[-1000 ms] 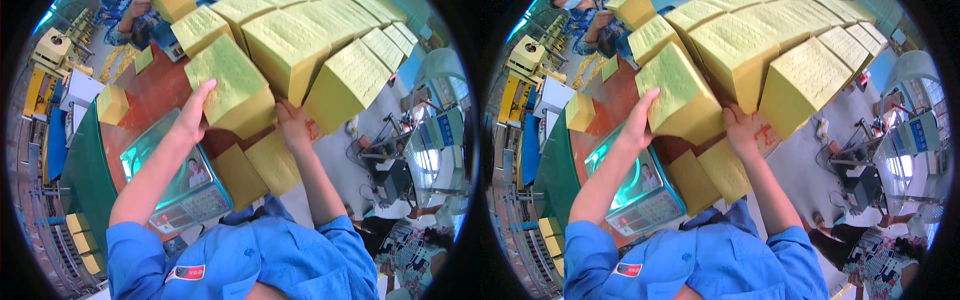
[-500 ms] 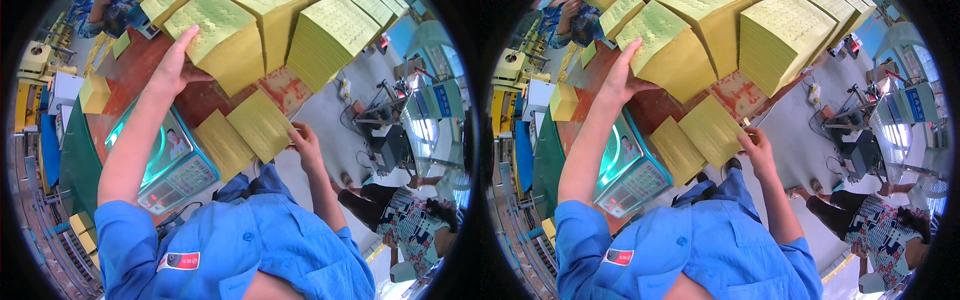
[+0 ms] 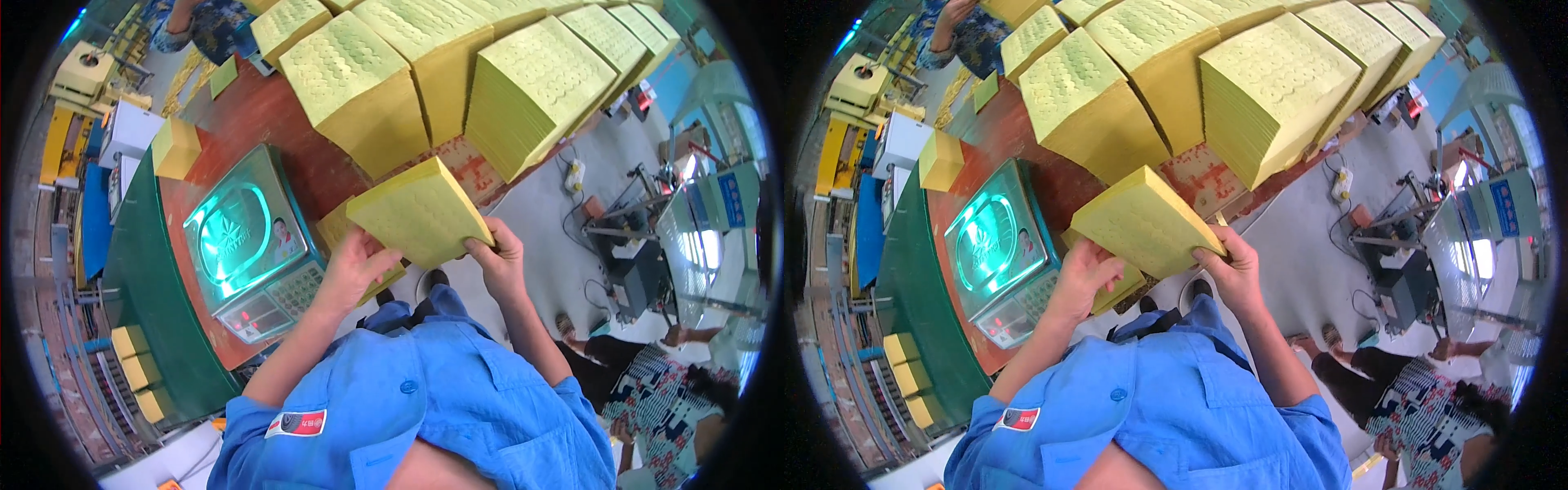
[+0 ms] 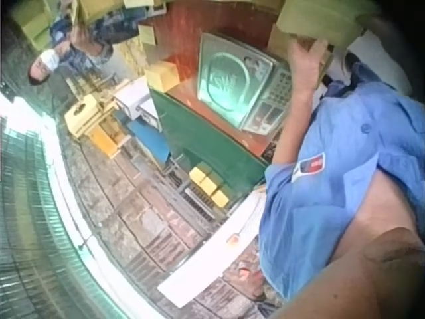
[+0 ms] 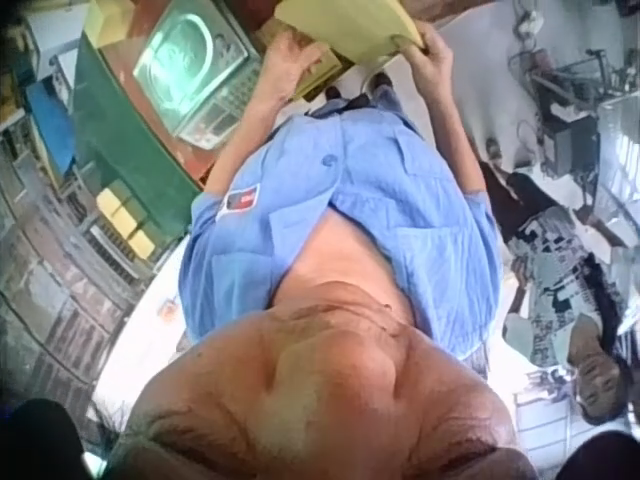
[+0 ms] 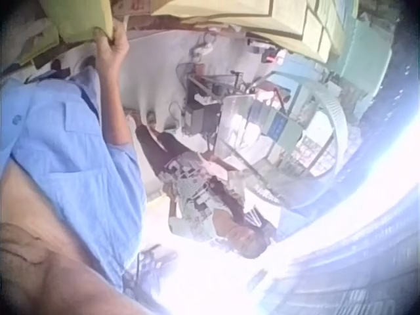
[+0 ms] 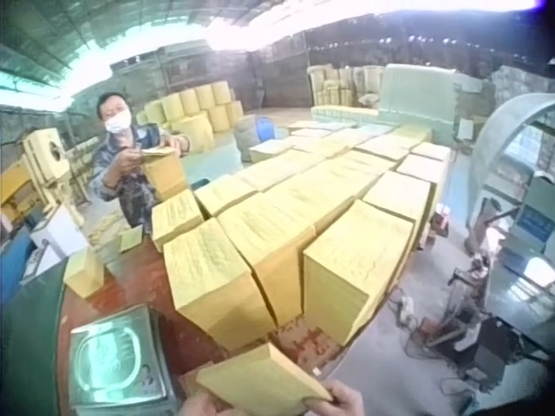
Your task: Weigh stacks of paper, adjust count to reach target weight, add labels, and use a strapping machine to secure them.
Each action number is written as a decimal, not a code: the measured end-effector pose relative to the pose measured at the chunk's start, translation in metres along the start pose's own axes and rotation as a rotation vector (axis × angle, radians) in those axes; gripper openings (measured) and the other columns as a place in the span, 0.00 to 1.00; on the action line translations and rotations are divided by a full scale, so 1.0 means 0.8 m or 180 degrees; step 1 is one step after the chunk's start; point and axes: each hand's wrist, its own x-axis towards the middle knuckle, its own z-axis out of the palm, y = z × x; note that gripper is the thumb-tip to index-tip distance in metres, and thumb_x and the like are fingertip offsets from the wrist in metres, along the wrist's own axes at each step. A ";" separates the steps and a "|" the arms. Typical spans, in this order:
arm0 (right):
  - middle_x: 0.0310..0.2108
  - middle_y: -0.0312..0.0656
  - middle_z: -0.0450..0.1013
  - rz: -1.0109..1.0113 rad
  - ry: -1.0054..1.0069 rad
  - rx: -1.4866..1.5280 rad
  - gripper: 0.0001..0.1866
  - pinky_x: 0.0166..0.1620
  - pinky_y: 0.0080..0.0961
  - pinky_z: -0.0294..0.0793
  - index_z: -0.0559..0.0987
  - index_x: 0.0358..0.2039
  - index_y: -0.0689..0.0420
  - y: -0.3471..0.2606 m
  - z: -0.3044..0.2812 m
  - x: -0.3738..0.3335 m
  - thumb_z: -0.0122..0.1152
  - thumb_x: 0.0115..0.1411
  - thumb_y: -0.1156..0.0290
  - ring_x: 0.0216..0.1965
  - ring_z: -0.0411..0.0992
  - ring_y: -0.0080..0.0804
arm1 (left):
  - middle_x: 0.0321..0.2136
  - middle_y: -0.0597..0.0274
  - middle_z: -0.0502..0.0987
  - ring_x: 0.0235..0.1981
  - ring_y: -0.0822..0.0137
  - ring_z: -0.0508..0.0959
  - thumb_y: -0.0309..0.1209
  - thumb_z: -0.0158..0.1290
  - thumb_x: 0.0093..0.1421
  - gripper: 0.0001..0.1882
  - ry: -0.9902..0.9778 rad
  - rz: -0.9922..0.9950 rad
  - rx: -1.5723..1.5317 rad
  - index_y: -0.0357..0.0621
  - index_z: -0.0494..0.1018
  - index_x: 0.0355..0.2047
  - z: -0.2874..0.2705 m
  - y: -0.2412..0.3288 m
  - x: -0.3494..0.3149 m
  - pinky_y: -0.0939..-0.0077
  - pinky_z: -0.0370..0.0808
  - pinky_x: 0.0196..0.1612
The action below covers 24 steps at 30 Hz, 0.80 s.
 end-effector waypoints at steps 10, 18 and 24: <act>0.38 0.46 0.75 -0.0864 -0.0297 -0.1916 0.14 0.45 0.28 0.72 0.75 0.46 0.61 0.020 -0.009 0.076 0.58 0.57 0.80 0.39 0.74 0.39 | 0.30 0.68 0.78 0.30 0.78 0.77 0.24 0.55 0.62 0.12 0.0570 0.0750 0.0916 0.41 0.73 0.46 0.019 -0.050 0.058 0.83 0.72 0.31; 0.40 0.46 0.75 -0.0486 -0.0155 -0.1732 0.14 0.47 0.29 0.71 0.73 0.48 0.61 0.030 -0.008 0.073 0.56 0.61 0.79 0.40 0.73 0.33 | 0.32 0.67 0.78 0.30 0.77 0.77 0.24 0.51 0.65 0.10 0.0879 0.1210 0.0495 0.40 0.72 0.47 0.036 -0.060 0.058 0.83 0.73 0.30; 0.40 0.38 0.75 0.0051 -0.0589 -0.1205 0.13 0.44 0.22 0.69 0.74 0.47 0.65 0.000 -0.026 0.057 0.55 0.61 0.80 0.39 0.71 0.25 | 0.33 0.64 0.78 0.29 0.76 0.78 0.24 0.53 0.63 0.11 0.1015 0.0749 0.0802 0.38 0.73 0.46 0.037 -0.040 0.029 0.81 0.74 0.30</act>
